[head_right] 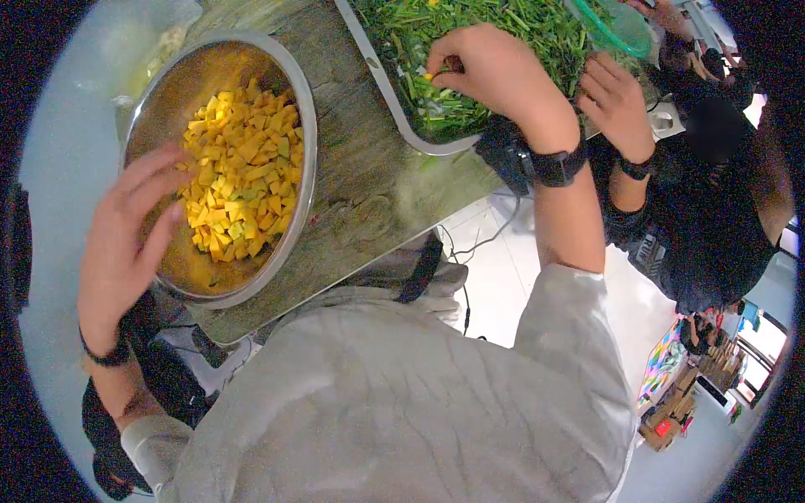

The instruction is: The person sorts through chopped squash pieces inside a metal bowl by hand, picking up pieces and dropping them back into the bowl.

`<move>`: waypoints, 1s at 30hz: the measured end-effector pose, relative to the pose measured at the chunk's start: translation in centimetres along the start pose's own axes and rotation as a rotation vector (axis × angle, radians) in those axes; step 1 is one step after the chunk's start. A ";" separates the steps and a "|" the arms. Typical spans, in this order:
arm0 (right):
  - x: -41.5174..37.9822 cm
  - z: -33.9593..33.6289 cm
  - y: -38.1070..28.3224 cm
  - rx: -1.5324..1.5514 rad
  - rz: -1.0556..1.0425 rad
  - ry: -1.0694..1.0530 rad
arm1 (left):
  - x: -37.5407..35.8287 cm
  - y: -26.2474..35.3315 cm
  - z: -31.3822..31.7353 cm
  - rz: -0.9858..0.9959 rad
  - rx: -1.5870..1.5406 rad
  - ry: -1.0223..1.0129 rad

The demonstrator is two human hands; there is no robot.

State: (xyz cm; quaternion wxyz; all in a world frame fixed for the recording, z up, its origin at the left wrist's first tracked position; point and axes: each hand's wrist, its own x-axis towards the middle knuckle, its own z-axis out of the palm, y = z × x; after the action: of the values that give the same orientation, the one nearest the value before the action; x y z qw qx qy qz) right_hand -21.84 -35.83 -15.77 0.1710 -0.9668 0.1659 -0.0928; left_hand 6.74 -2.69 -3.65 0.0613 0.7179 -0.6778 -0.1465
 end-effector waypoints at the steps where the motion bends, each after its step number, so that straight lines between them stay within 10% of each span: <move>1: -0.6 0.0 0.1 -0.022 -0.004 0.027 | -1.0 0.3 -0.2 0.006 -0.011 0.006; 16: -0.1 0.6 -0.7 -0.152 -0.075 0.061 | -6.3 1.4 1.4 -0.102 -0.305 0.269; 30: 4.7 -5.1 -13.1 0.362 -0.192 0.143 | -3.6 1.4 5.5 -0.034 -0.346 0.276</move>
State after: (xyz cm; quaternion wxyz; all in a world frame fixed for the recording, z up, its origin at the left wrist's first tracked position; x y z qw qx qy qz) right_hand -14.94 -27.39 -5.71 0.3199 -0.9226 0.0653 -0.2053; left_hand 3.69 1.34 -8.01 0.2730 0.7214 -0.6155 -0.1620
